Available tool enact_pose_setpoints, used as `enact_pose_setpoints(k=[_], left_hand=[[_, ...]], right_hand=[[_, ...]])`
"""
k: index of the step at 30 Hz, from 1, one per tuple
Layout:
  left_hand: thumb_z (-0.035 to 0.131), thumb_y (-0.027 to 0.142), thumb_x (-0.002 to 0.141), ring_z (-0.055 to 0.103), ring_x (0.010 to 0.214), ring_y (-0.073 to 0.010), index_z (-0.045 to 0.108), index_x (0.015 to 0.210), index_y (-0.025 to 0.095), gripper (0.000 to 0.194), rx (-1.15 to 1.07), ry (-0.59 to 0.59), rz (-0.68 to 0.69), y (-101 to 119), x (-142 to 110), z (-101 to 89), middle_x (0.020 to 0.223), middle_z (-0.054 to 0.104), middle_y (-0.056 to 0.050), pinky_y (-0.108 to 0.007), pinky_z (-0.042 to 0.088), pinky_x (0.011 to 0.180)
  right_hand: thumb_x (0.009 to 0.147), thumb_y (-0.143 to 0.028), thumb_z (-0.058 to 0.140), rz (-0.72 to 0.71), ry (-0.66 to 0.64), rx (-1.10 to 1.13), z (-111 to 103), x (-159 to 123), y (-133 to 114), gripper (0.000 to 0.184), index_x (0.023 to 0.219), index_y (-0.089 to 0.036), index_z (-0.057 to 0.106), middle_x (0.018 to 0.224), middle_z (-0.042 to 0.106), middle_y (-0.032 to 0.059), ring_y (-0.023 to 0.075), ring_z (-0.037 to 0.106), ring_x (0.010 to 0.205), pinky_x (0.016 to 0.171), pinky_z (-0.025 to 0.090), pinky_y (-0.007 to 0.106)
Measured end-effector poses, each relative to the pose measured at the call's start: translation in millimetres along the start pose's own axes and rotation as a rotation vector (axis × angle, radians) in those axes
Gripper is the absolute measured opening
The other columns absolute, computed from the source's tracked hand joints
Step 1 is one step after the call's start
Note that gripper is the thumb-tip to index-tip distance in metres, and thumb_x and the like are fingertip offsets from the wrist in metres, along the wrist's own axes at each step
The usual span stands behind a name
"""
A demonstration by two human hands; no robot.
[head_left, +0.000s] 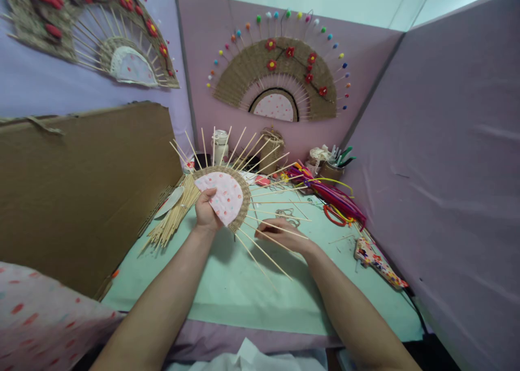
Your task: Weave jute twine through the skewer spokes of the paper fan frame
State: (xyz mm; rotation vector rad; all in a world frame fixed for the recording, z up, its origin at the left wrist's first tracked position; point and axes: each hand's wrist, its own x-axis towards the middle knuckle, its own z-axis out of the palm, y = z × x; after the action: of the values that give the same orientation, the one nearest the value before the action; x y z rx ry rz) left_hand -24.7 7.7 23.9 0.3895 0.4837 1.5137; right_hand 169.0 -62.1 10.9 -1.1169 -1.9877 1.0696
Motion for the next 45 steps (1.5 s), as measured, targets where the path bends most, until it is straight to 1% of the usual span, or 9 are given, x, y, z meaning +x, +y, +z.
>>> enact_pose_setpoints(k=[3,7,11,15,20,26,35,40,45], left_hand=[[0.050,0.018,0.066,0.060,0.103,-0.0265,0.061,0.104,0.012,0.040,0.010,-0.016,-0.073,-4,-1,-2.0,0.090,0.071,-0.006,-0.041,0.044,0.094],[0.051,0.018,0.065,0.060,0.103,-0.0274,0.059,0.110,0.014,0.046,0.003,-0.044,-0.106,-7,-1,-4.3,0.095,0.071,-0.006,-0.043,0.044,0.093],[0.051,0.018,0.065,0.059,0.104,-0.0276,0.059,0.110,0.012,0.046,0.006,-0.051,-0.114,-9,-3,-3.2,0.094,0.071,-0.007,-0.043,0.044,0.094],[0.050,0.018,0.066,0.060,0.103,-0.0279,0.058,0.110,0.009,0.046,0.017,-0.062,-0.165,-14,-8,0.0,0.092,0.071,-0.009,-0.044,0.043,0.094],[0.048,0.021,0.069,0.061,0.099,-0.0292,0.059,0.105,0.006,0.041,0.040,-0.098,-0.251,-22,-14,3.3,0.090,0.071,-0.013,-0.045,0.043,0.094],[0.055,0.011,0.066,0.065,0.091,-0.0259,0.062,0.099,0.009,0.034,0.116,-0.094,-0.335,-28,-14,3.1,0.084,0.072,-0.010,-0.042,0.043,0.095],[0.056,0.003,0.065,0.067,0.084,-0.0230,0.064,0.092,0.008,0.028,0.131,-0.139,-0.442,-29,-17,3.0,0.082,0.072,-0.010,-0.041,0.044,0.094],[0.057,-0.001,0.065,0.067,0.085,-0.0211,0.064,0.091,0.011,0.030,0.126,-0.048,-0.418,-39,-13,2.9,0.080,0.072,-0.007,-0.038,0.045,0.094],[0.059,0.000,0.067,0.065,0.090,-0.0195,0.061,0.105,0.012,0.040,0.068,-0.010,-0.378,-48,-14,3.2,0.085,0.072,-0.007,-0.034,0.047,0.092]], right_hand=[[0.081,-0.034,0.052,-0.066,-0.040,-0.031,20,1,-4,0.021,0.080,-0.020,0.068,0.075,0.064,-0.0002,0.0131,0.056,0.067,0.062,0.043,0.023],[0.082,-0.031,0.051,-0.073,0.131,0.113,23,3,0,0.024,0.098,-0.023,0.066,0.099,0.066,0.0031,0.0186,0.059,0.090,0.079,0.045,0.029],[0.078,-0.030,0.056,-0.098,0.277,0.405,20,6,4,0.032,0.109,-0.025,0.060,0.115,0.060,0.0048,0.0208,0.054,0.109,0.095,0.039,0.036],[0.069,-0.030,0.065,-0.141,0.364,0.707,30,11,4,0.036,0.104,-0.025,0.058,0.108,0.063,0.0040,0.0193,0.060,0.097,0.089,0.043,0.036],[0.063,-0.024,0.071,0.030,0.451,0.868,38,15,1,0.043,0.103,-0.026,0.055,0.084,0.066,-0.0001,0.0127,0.060,0.061,0.061,0.048,0.028],[0.063,-0.029,0.071,0.103,0.605,0.858,34,17,10,0.034,0.096,-0.025,0.060,0.074,0.064,-0.0018,0.0078,0.052,0.047,0.043,0.039,0.020],[0.062,-0.037,0.071,0.096,0.706,0.833,29,18,14,0.041,0.099,-0.022,0.061,0.077,0.067,0.0025,0.0142,0.059,0.058,0.050,0.047,0.025],[0.062,-0.037,0.070,0.098,0.802,0.827,27,20,11,0.033,0.089,-0.019,0.064,0.077,0.068,0.0022,0.0138,0.060,0.061,0.055,0.048,0.025],[0.064,-0.041,0.068,0.081,0.849,0.729,27,23,23,0.036,0.093,-0.018,0.065,0.083,0.070,0.0040,0.0168,0.063,0.071,0.062,0.050,0.028]])
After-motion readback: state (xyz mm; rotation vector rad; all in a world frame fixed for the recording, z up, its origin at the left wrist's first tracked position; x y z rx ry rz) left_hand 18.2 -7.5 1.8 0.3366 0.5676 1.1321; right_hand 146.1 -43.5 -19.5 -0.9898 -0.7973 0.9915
